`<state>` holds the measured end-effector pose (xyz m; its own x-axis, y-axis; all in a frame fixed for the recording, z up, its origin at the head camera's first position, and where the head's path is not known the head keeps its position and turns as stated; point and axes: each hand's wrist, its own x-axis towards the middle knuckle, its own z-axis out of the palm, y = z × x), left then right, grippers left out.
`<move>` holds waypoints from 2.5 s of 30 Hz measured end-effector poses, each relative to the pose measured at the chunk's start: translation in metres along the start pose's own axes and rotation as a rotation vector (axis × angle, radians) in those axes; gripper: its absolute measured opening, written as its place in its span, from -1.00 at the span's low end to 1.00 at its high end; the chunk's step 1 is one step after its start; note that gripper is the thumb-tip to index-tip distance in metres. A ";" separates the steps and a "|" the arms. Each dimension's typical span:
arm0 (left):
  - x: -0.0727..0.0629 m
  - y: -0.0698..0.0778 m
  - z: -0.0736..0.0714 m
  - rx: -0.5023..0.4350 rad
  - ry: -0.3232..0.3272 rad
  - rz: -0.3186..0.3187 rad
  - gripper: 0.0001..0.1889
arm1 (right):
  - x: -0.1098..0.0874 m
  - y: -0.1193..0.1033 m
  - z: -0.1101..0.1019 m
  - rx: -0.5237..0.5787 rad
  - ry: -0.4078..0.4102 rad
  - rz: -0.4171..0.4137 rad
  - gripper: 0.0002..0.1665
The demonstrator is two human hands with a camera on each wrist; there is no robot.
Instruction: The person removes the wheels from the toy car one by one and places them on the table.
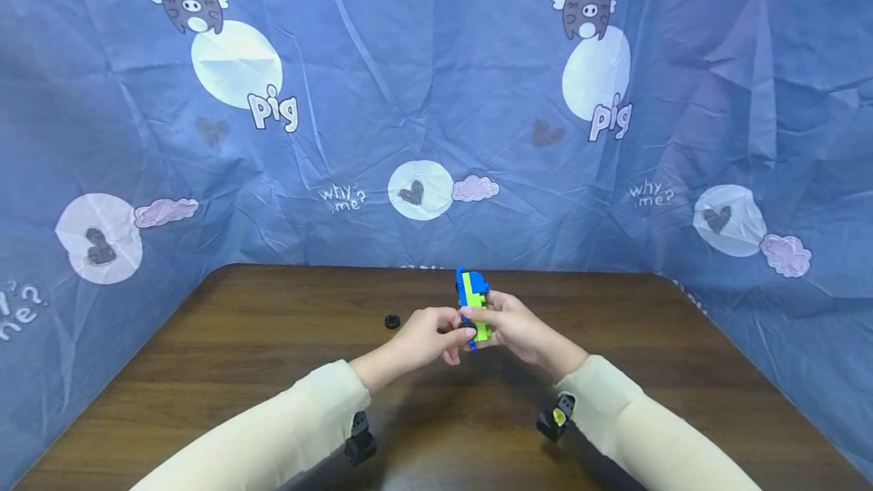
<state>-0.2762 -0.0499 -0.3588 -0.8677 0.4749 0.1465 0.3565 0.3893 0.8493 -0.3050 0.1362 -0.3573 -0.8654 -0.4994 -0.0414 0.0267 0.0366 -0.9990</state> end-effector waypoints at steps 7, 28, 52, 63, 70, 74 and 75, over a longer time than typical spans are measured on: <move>-0.001 0.001 0.000 0.046 0.032 0.027 -0.76 | 0.000 -0.002 0.001 -0.057 0.031 -0.022 -0.48; 0.001 0.000 0.019 0.220 0.307 0.060 -0.77 | 0.005 -0.004 0.007 -0.103 0.158 0.033 -0.53; 0.001 0.003 0.001 0.089 0.170 0.031 -0.74 | 0.007 -0.001 -0.005 -0.069 0.187 0.127 -0.42; -0.003 -0.005 -0.018 -0.009 0.306 -0.051 -0.75 | 0.002 0.002 -0.009 -0.117 0.213 0.102 -0.45; -0.002 -0.011 -0.033 -0.012 0.357 -0.081 -0.71 | -0.002 0.001 -0.009 -0.156 0.204 0.123 -0.54; -0.001 -0.014 -0.039 -0.025 0.381 -0.097 -0.70 | -0.001 0.006 -0.013 -0.175 0.194 0.124 -0.53; -0.001 -0.015 -0.041 -0.033 0.389 -0.102 -0.70 | -0.002 0.007 -0.014 -0.182 0.191 0.123 -0.52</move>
<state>-0.2947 -0.0883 -0.3506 -0.9668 0.0987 0.2358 0.2556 0.3902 0.8845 -0.3107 0.1497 -0.3641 -0.9401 -0.3105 -0.1404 0.0618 0.2498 -0.9663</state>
